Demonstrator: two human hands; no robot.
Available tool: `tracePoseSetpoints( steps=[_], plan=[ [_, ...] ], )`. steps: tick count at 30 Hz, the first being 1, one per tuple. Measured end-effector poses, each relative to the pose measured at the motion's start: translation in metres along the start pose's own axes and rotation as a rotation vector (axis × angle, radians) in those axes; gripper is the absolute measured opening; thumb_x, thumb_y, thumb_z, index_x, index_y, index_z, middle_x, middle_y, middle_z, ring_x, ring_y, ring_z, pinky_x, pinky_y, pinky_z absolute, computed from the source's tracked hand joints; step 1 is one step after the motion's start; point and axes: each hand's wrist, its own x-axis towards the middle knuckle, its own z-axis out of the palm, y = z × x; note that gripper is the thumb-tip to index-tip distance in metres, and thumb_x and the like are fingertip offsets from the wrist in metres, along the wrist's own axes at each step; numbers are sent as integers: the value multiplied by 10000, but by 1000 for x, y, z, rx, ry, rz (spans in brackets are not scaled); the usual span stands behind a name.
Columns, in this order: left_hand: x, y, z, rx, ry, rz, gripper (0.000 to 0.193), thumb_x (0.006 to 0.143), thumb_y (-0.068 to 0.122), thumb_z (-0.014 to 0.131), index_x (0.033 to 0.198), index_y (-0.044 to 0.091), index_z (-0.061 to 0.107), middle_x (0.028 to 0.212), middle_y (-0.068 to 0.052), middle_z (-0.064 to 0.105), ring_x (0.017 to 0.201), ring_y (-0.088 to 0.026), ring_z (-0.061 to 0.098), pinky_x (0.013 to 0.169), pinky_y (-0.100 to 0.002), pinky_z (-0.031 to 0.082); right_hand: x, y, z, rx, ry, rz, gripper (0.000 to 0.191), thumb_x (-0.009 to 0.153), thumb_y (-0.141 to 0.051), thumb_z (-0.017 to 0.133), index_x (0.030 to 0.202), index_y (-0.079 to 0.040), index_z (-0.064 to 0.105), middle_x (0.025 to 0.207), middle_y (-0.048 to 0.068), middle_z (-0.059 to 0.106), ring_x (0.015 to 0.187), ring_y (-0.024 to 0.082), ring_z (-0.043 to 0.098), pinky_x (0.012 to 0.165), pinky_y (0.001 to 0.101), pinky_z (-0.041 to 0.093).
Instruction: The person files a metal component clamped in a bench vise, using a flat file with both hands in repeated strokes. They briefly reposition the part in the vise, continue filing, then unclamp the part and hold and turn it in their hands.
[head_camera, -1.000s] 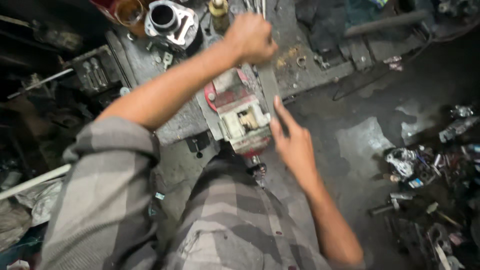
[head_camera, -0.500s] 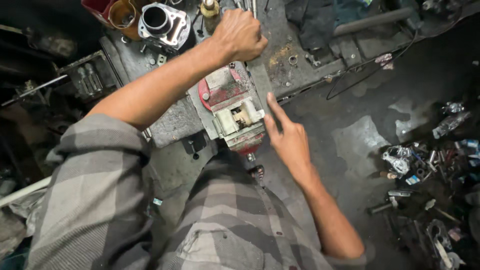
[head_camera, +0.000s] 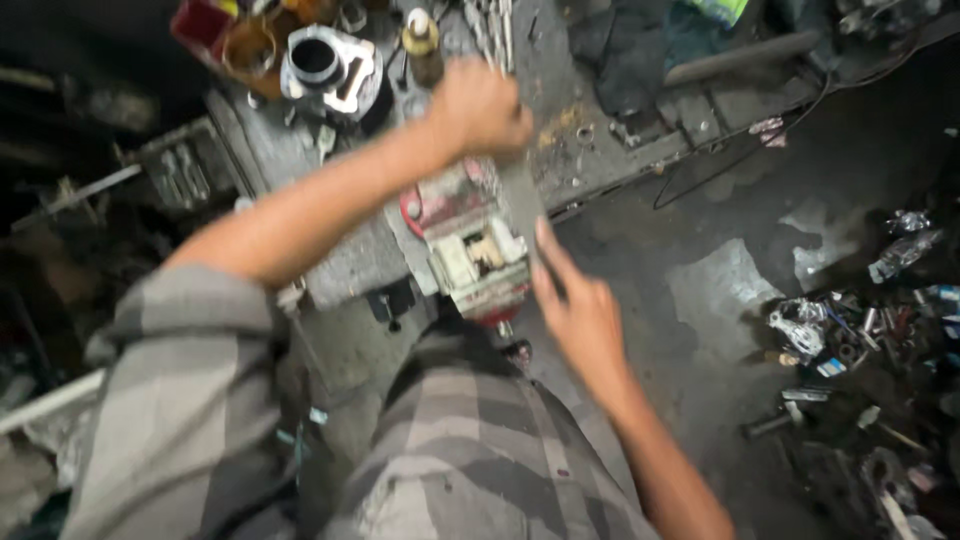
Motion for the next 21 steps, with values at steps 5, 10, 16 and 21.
tracePoseSetpoints(
  steps=[5, 10, 16, 21],
  plan=[
    [-43, 50, 4, -320, -395, -100, 417, 865, 328, 597, 617, 6, 692, 575, -235, 620, 510, -373, 640, 550, -493, 534, -46, -20, -15, 49, 39, -118, 472, 1020, -297, 598, 1484, -293, 511, 1013, 290, 673, 767, 461, 638, 626, 455, 518],
    [5, -15, 22, -161, -246, -76, 428, 846, 363, 618, 608, 17, 701, 552, -204, 631, 512, -342, 658, 511, -486, 528, 19, 11, 5, -52, -31, 66, 507, 1003, -297, 634, 1499, -317, 533, 786, 311, 627, 674, 464, 630, 600, 486, 490],
    [-19, 53, -10, -218, -332, -27, 400, 802, 337, 613, 593, 4, 690, 545, -213, 630, 518, -377, 666, 542, -501, 550, -50, -8, -15, 74, 49, -36, 496, 1010, -293, 618, 1498, -270, 532, 1030, 292, 693, 834, 427, 710, 647, 431, 549],
    [-19, 29, 12, -202, -429, -138, 414, 801, 364, 622, 611, 7, 711, 554, -217, 640, 515, -396, 674, 548, -511, 550, -25, 0, 1, 18, -14, 24, 495, 1010, -309, 619, 1498, -269, 544, 998, 297, 689, 697, 455, 655, 631, 442, 519]
  ],
)
